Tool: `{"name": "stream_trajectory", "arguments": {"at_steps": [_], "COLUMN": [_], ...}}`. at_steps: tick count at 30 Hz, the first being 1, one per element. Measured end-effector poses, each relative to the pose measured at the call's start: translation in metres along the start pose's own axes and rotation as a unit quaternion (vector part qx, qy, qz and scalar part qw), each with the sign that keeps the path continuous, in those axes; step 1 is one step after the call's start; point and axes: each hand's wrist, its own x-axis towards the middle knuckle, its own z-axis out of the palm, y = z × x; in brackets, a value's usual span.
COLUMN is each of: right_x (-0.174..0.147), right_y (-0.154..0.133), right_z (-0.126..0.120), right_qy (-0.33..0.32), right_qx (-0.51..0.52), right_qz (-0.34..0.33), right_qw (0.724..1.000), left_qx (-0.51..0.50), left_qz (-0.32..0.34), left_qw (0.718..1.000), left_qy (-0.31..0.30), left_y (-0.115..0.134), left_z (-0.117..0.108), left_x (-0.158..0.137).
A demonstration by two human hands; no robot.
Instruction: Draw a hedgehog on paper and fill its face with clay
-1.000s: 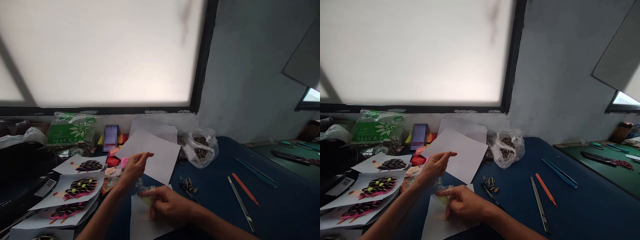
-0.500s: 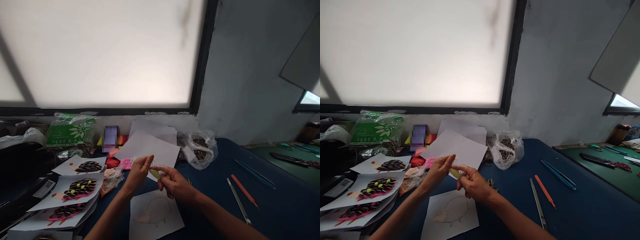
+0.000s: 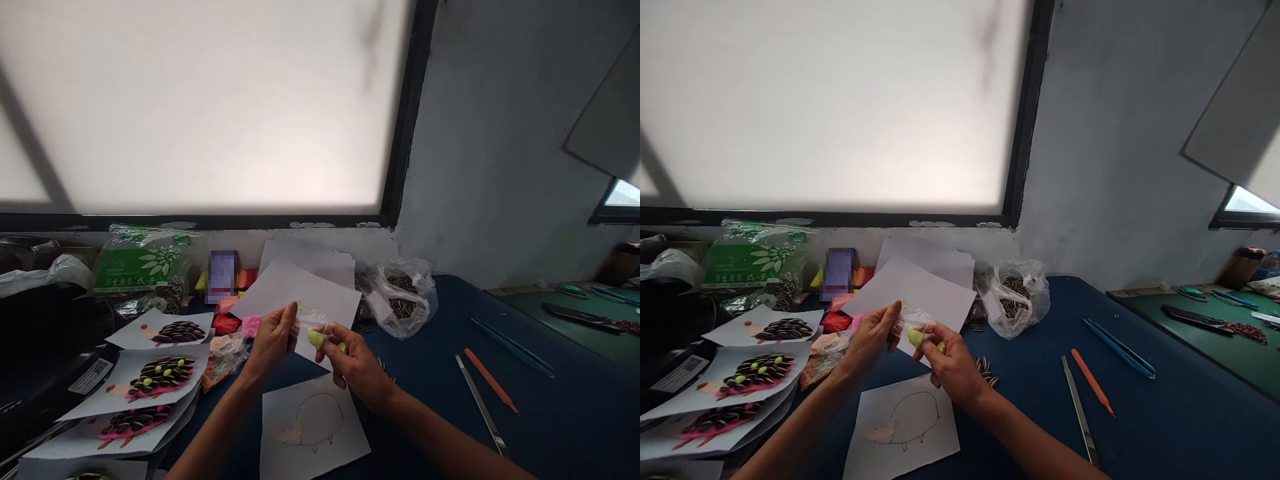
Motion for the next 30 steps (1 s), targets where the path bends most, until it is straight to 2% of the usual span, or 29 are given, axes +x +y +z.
{"name": "stream_trajectory", "arguments": {"at_steps": [2,5,7,13,20,25,30], "right_x": [0.0005,0.0005,-0.0002,-0.0027,0.0019,0.0032,0.0018], "right_y": [0.0006,0.0019,0.0019,-0.001,0.0031,0.0045,0.0008], "right_z": [-0.001,-0.0029,-0.0034,-0.0014,-0.002,-0.0012,-0.0035], "right_qy": [0.018,0.066,0.073,0.065,0.08,0.099,0.115], "right_qx": [0.021,0.033,0.035,0.057,0.075,0.124,0.165], "right_qz": [0.003,0.003,0.009,0.053,0.057,0.05,0.058], "right_qw": [1.0,0.997,0.997,0.995,0.992,0.986,0.978], "left_qx": [-0.009,-0.05,-0.079,-0.069,-0.097,-0.131,-0.218], "left_qz": [-0.007,-0.023,-0.033,-0.047,-0.059,-0.051,-0.082], "left_qw": [1.0,0.998,0.994,0.996,0.994,0.989,0.968], "left_qy": [0.005,0.044,0.062,0.021,0.006,0.035,0.096], "left_y": [-0.0011,-0.0033,-0.0046,-0.0023,0.0024,0.0015,0.0043], "left_z": [-0.0012,-0.0033,-0.0042,-0.001,0.0033,0.0033,0.0012], "left_x": [0.0001,0.0017,0.0028,-0.0002,-0.004,-0.0018,0.0015]}}
